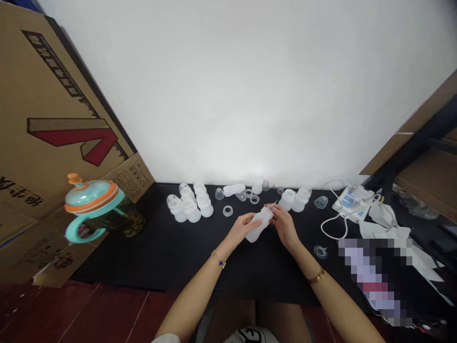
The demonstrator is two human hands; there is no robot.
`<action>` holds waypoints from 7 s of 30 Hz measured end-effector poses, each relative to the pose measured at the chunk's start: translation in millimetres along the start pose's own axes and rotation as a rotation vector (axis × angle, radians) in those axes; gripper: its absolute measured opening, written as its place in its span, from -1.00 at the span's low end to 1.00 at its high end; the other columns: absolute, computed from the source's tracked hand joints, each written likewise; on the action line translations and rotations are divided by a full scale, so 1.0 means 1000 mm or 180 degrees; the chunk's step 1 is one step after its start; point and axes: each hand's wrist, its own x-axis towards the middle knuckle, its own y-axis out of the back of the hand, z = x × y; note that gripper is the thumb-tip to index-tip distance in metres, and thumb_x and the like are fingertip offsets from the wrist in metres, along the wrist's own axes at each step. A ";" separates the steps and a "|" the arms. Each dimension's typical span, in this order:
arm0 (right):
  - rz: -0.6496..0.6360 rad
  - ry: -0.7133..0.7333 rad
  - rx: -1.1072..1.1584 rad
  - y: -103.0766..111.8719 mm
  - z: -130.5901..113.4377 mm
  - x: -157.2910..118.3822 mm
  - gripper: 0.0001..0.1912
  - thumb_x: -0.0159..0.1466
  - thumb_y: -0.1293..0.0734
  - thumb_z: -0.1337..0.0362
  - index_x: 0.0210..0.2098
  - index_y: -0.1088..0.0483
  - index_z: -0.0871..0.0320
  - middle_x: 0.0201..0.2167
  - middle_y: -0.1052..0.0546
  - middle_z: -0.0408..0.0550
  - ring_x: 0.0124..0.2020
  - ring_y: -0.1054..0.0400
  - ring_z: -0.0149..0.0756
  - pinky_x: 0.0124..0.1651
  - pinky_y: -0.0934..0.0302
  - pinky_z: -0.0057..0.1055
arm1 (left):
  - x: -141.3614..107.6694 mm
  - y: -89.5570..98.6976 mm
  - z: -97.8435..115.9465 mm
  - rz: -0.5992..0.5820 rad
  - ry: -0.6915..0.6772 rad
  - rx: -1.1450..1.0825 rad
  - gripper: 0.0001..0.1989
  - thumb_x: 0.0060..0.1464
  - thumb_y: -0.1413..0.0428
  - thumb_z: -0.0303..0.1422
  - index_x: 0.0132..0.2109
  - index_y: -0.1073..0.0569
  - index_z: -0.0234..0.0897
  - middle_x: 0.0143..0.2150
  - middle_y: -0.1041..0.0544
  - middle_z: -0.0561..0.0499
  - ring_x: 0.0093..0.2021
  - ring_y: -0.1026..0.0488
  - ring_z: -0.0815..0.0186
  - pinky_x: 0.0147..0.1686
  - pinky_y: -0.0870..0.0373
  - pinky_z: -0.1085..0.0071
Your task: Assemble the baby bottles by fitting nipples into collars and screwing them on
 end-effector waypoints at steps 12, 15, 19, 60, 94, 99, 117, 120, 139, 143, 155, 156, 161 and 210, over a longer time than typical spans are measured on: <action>0.0131 0.0010 0.0045 0.002 0.004 0.002 -0.75 0.14 -0.52 0.05 -0.32 -0.58 0.08 -0.16 -0.58 -0.03 -0.25 -0.40 -0.18 -0.42 -0.25 -0.38 | 0.000 0.000 -0.002 -0.0037 -0.0007 -0.0030 -0.49 -0.01 -0.32 -0.04 -0.05 -0.60 -0.35 -0.16 -0.62 -0.12 -0.20 -0.51 0.18 -0.19 -0.31 0.36; 0.0142 0.0000 0.0055 0.001 0.004 0.002 -0.76 0.14 -0.53 0.06 -0.35 -0.56 0.08 -0.17 -0.57 -0.04 -0.28 -0.39 -0.22 -0.42 -0.24 -0.39 | -0.001 -0.001 -0.001 -0.0056 -0.0018 0.0000 -0.51 0.00 -0.32 -0.06 -0.05 -0.60 -0.34 -0.16 -0.61 -0.11 -0.20 -0.50 0.19 -0.19 -0.31 0.36; 0.0180 -0.0010 0.0005 0.002 0.005 0.002 -0.74 0.13 -0.53 0.05 -0.36 -0.54 0.08 -0.18 -0.57 -0.06 -0.31 -0.38 -0.24 -0.41 -0.23 -0.38 | -0.003 -0.003 0.004 -0.0037 0.0020 0.0083 -0.51 0.00 -0.32 -0.05 -0.05 -0.59 -0.34 -0.19 -0.61 -0.10 -0.22 -0.49 0.20 -0.21 -0.31 0.37; 0.0205 0.0063 0.0168 0.006 0.008 0.004 -0.78 0.13 -0.53 0.10 -0.34 -0.59 0.09 -0.17 -0.54 -0.03 -0.29 -0.34 -0.26 -0.46 -0.23 -0.44 | 0.002 0.000 -0.005 -0.0038 -0.0001 -0.0073 -0.50 -0.03 -0.33 -0.04 -0.08 -0.60 -0.36 -0.17 -0.62 -0.12 -0.22 -0.51 0.20 -0.22 -0.32 0.39; 0.0075 0.0040 0.0017 0.003 0.005 0.002 -0.74 0.16 -0.50 0.05 -0.28 -0.58 0.09 -0.11 -0.56 -0.01 -0.23 -0.40 -0.18 -0.43 -0.25 -0.40 | 0.000 -0.001 0.000 0.0003 0.0043 -0.0070 -0.47 -0.05 -0.33 -0.01 -0.08 -0.60 -0.36 -0.18 -0.62 -0.12 -0.19 -0.51 0.16 -0.20 -0.32 0.36; -0.0084 0.0009 -0.0023 0.004 0.003 0.001 -0.70 0.20 -0.45 0.03 -0.19 -0.62 0.08 -0.21 -0.57 -0.02 -0.28 -0.39 -0.19 -0.41 -0.25 -0.37 | 0.001 -0.002 -0.001 0.0013 0.0034 -0.0068 -0.48 -0.04 -0.33 -0.01 -0.09 -0.61 -0.36 -0.19 -0.62 -0.12 -0.21 -0.51 0.18 -0.22 -0.31 0.38; 0.0073 0.0015 0.0015 0.004 0.005 0.003 -0.75 0.14 -0.50 0.06 -0.29 -0.61 0.10 -0.10 -0.58 0.00 -0.26 -0.40 -0.18 -0.43 -0.25 -0.38 | 0.001 -0.001 -0.002 0.0023 0.0008 -0.0054 -0.46 -0.07 -0.34 0.01 -0.10 -0.60 -0.36 -0.19 -0.62 -0.12 -0.20 -0.50 0.17 -0.21 -0.32 0.37; 0.0088 0.0017 0.0009 0.003 0.005 0.003 -0.73 0.14 -0.50 0.05 -0.28 -0.60 0.09 -0.10 -0.58 0.00 -0.26 -0.41 -0.18 -0.44 -0.25 -0.38 | 0.001 -0.001 -0.002 0.0030 0.0009 -0.0061 -0.45 -0.07 -0.34 0.01 -0.08 -0.60 -0.35 -0.17 -0.62 -0.12 -0.17 -0.51 0.15 -0.18 -0.33 0.36; 0.0140 0.0015 -0.0049 0.001 0.003 0.002 -0.73 0.11 -0.54 0.04 -0.37 -0.56 0.10 -0.15 -0.57 -0.01 -0.30 -0.37 -0.24 -0.45 -0.24 -0.40 | -0.001 -0.001 0.000 -0.0061 -0.0067 -0.0041 -0.50 0.01 -0.31 -0.04 -0.04 -0.59 -0.35 -0.16 -0.62 -0.12 -0.19 -0.52 0.18 -0.18 -0.33 0.36; 0.0074 0.0016 -0.0039 0.001 0.002 0.002 -0.70 0.14 -0.50 0.01 -0.28 -0.60 0.09 -0.15 -0.58 -0.01 -0.28 -0.39 -0.21 -0.44 -0.25 -0.40 | -0.001 0.000 -0.001 -0.0070 -0.0111 -0.0015 -0.50 0.02 -0.30 -0.05 -0.04 -0.58 -0.36 -0.15 -0.62 -0.12 -0.18 -0.51 0.18 -0.18 -0.32 0.37; -0.0063 0.0018 0.0055 0.002 0.001 0.001 -0.73 0.15 -0.48 0.05 -0.28 -0.64 0.10 -0.03 -0.57 0.04 -0.20 -0.39 -0.14 -0.41 -0.27 -0.38 | -0.003 -0.002 0.002 -0.0069 -0.0010 -0.0057 -0.49 0.02 -0.30 -0.02 -0.07 -0.58 -0.37 -0.22 -0.60 -0.09 -0.27 -0.46 0.25 -0.26 -0.27 0.40; -0.0049 0.0011 0.0063 0.002 0.001 0.001 -0.73 0.15 -0.49 0.05 -0.28 -0.64 0.10 -0.05 -0.57 0.04 -0.21 -0.39 -0.15 -0.41 -0.26 -0.39 | -0.003 -0.002 0.002 -0.0059 0.0000 -0.0039 -0.49 0.01 -0.30 -0.02 -0.07 -0.59 -0.37 -0.22 -0.60 -0.09 -0.27 -0.46 0.25 -0.26 -0.27 0.40; 0.0016 -0.0021 0.0091 0.001 0.001 0.002 -0.71 0.12 -0.51 0.04 -0.30 -0.63 0.11 -0.12 -0.58 0.02 -0.28 -0.38 -0.20 -0.43 -0.24 -0.39 | -0.002 -0.001 0.002 -0.0047 -0.0025 -0.0016 -0.47 0.00 -0.30 -0.01 -0.06 -0.59 -0.37 -0.22 -0.60 -0.09 -0.26 -0.47 0.23 -0.25 -0.29 0.39; -0.0003 0.0018 0.0087 0.001 0.001 0.002 -0.76 0.12 -0.51 0.08 -0.31 -0.63 0.11 -0.16 -0.58 0.00 -0.28 -0.37 -0.23 -0.45 -0.24 -0.41 | 0.000 0.003 -0.005 -0.0074 -0.0032 0.0006 -0.47 0.01 -0.31 -0.02 -0.04 -0.58 -0.36 -0.18 -0.61 -0.10 -0.23 -0.50 0.22 -0.24 -0.29 0.39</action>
